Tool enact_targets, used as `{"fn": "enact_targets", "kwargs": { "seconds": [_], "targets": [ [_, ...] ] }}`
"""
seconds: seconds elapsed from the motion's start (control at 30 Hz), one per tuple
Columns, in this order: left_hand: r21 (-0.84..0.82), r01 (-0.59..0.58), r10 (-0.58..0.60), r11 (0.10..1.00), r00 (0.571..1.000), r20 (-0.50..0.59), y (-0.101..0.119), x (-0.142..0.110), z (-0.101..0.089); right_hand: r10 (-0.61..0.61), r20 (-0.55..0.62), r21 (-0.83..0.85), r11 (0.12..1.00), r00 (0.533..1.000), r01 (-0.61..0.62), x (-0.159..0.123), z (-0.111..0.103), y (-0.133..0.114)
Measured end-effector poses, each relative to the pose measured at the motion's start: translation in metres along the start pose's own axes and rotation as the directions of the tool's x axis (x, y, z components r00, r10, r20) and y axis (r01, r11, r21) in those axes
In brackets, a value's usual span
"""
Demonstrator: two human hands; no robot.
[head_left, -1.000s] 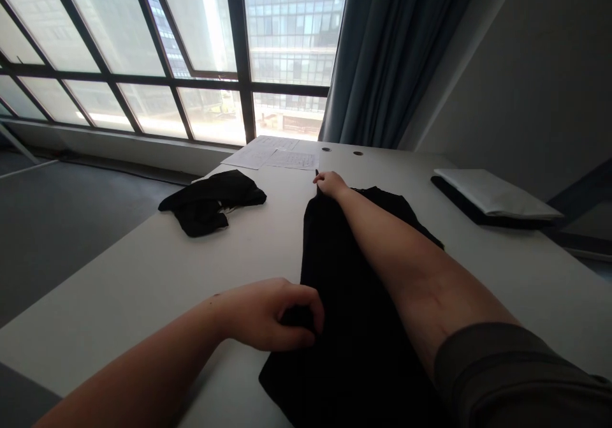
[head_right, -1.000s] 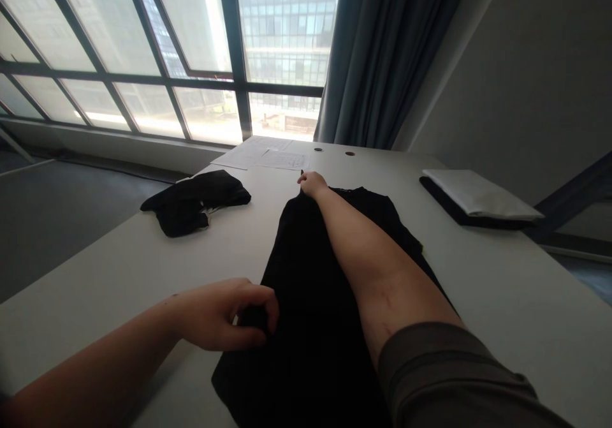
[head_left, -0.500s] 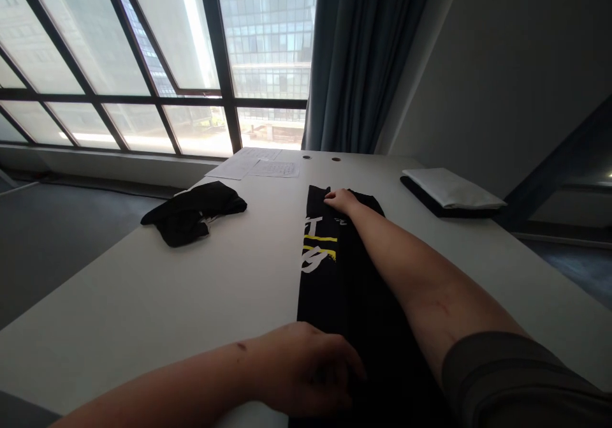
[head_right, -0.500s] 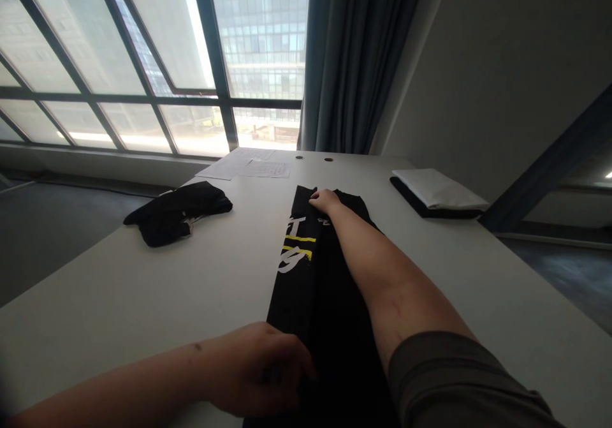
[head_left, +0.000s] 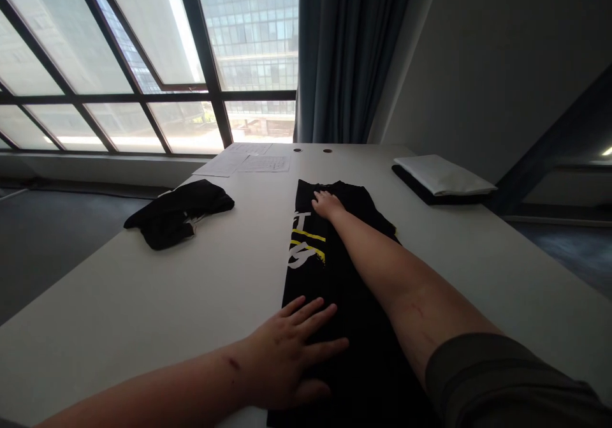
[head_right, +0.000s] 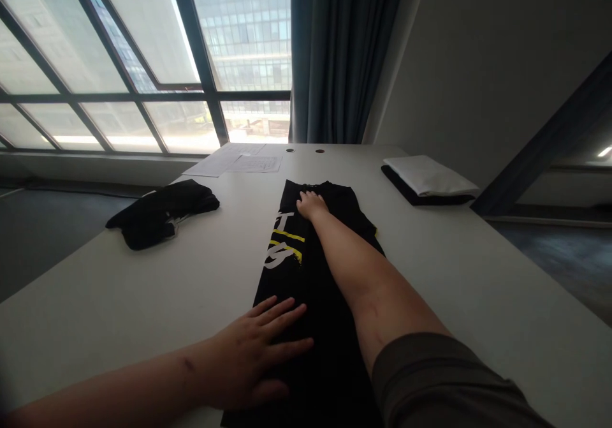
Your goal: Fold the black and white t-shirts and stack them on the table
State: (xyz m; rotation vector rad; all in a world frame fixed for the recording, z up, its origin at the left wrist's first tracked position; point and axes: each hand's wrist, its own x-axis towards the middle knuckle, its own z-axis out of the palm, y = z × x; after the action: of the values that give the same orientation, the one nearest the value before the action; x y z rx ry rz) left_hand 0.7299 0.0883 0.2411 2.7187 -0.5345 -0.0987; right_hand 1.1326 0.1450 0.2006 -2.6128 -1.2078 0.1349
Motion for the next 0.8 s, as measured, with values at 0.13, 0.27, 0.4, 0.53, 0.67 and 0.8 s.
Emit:
{"fn": "enact_targets", "kwargs": {
  "seconds": [0.13,0.27,0.4,0.53,0.67,0.8],
  "targets": [
    [0.016,-0.003,0.003,1.0,1.0,0.013,-0.005,-0.007,-0.006,-0.036,-0.018,0.016,0.999,0.999,0.037,0.002,-0.014,0.005],
    [0.031,-0.001,0.0,1.0,0.999,0.042,0.008,-0.015,-0.008,-0.076,-0.174,-0.024,0.997,0.982,0.072,-0.01,-0.041,0.058],
    [0.036,0.012,-0.014,0.999,0.997,0.08,0.02,-0.019,-0.01,0.051,-0.096,-0.088,0.994,0.994,-0.06,-0.042,-0.054,0.135],
    [0.043,-0.003,-0.003,0.999,0.989,0.151,0.016,-0.027,-0.024,0.035,-0.083,-0.028,0.999,0.996,-0.038,-0.07,-0.048,0.17],
    [0.049,0.042,-0.049,0.998,0.988,0.15,0.023,-0.026,-0.042,0.069,-0.127,0.048,0.997,0.989,-0.064,-0.071,-0.047,0.167],
    [0.098,0.018,-0.025,0.995,0.997,0.072,0.051,0.014,-0.04,0.085,-0.168,0.08,0.994,0.982,-0.072,-0.067,-0.053,0.163]
  ]
}}
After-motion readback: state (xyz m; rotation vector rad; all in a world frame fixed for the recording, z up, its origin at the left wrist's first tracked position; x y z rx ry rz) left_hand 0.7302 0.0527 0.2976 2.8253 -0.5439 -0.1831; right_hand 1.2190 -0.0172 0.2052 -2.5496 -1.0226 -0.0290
